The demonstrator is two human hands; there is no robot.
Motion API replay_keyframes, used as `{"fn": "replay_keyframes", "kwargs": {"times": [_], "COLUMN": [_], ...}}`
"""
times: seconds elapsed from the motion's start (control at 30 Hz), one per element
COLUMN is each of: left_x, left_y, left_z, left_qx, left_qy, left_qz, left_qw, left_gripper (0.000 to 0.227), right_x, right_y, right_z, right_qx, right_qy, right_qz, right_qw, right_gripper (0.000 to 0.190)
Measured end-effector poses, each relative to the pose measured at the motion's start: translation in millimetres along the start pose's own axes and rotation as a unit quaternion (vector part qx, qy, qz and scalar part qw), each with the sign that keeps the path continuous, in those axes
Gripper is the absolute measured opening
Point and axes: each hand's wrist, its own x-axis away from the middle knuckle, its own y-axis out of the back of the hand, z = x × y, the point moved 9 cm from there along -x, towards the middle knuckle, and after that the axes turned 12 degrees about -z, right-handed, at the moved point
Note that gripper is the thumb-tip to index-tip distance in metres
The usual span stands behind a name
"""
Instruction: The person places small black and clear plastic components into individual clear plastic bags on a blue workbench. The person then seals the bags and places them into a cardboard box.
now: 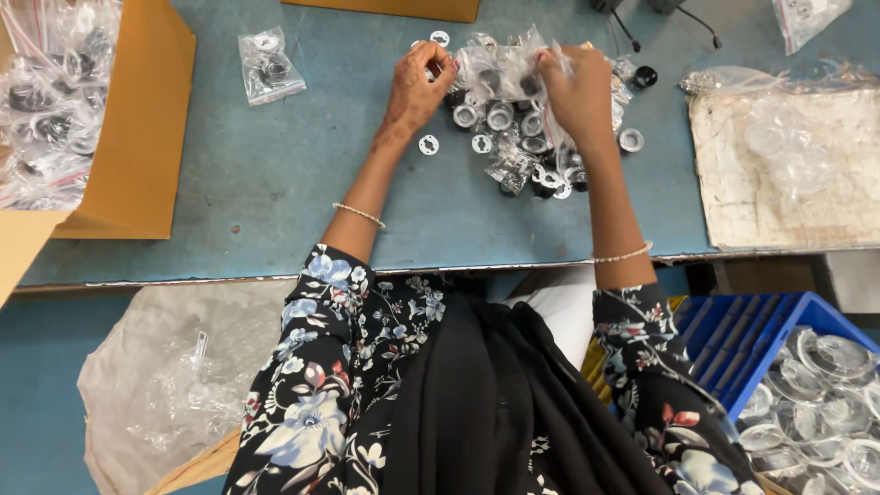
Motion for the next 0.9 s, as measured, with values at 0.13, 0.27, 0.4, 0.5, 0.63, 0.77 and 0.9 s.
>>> {"fn": "replay_keyframes", "kwargs": {"times": [0.13,0.27,0.4,0.5,0.63,0.77,0.9], "left_x": [-6,-7,-3,-1,0,2,-1], "left_y": [8,4,2,2,0,-3,-9], "left_z": [12,22,13,4,-2,6,37], "left_qx": [-0.006,0.025,0.010,-0.001,0.065,0.094,0.173], "left_qy": [-0.011,0.035,0.022,0.031,0.060,0.055,0.123], "left_qz": [-0.007,0.005,0.009,0.016,0.017,-0.016,-0.038], "left_qw": [1.000,0.999,1.000,0.999,0.996,0.994,0.976], "left_gripper": [0.012,0.011,0.013,0.015,0.021,0.024,0.030], "right_x": [-25,-38,-47,-47,-53,-40,-37], "right_y": [-12,-15,-19,-5,-13,-33,-25], "right_z": [20,26,28,56,54,48,47], "right_qx": [0.069,0.093,0.082,0.107,-0.017,-0.244,-0.322], "right_qy": [0.143,0.155,0.116,0.209,0.075,-0.122,-0.140], "right_qz": [-0.050,-0.084,-0.007,-0.049,0.054,0.180,0.194], "right_qw": [0.986,0.980,0.990,0.971,0.996,0.945,0.916], "right_gripper": [0.022,0.028,0.027,0.027,0.019,0.013,0.008]}}
